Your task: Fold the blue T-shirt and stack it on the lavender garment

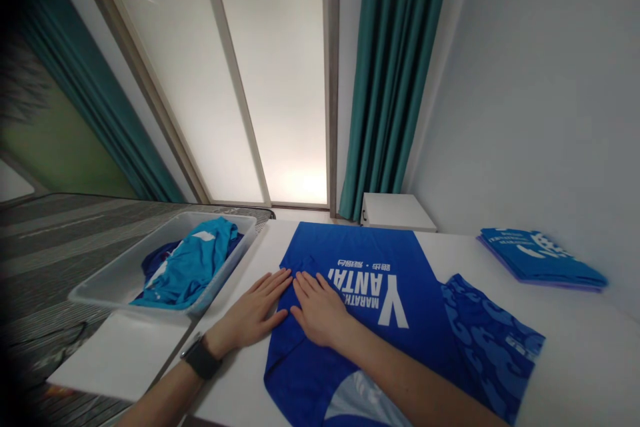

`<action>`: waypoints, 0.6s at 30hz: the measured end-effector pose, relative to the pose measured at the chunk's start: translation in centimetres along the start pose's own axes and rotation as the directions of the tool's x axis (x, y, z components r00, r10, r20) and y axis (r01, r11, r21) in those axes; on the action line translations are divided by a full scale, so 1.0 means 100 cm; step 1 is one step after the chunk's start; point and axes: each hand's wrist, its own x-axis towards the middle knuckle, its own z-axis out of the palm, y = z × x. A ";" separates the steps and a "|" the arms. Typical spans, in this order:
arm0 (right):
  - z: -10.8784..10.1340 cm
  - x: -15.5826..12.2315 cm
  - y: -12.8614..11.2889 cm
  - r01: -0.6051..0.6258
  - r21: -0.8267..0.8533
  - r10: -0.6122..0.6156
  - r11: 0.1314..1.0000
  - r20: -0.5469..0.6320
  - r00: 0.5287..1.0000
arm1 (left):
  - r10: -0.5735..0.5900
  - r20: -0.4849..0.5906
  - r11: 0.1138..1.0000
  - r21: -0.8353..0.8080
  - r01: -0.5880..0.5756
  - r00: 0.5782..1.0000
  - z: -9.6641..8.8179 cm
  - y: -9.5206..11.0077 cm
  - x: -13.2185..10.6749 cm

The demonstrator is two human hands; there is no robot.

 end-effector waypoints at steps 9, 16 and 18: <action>-0.006 -0.031 0.026 -0.065 0.031 0.065 0.997 0.023 0.998 | -0.018 -0.012 1.000 -0.023 0.017 1.000 -0.001 0.001 0.001; -0.008 0.006 0.025 -0.082 0.009 0.082 0.997 -0.017 0.997 | -0.040 -0.053 0.999 -0.013 0.039 0.998 -0.001 0.002 0.000; -0.004 0.020 0.023 -0.076 0.008 0.076 0.997 -0.012 0.997 | -0.036 -0.025 0.999 -0.006 0.035 0.999 -0.002 0.002 0.000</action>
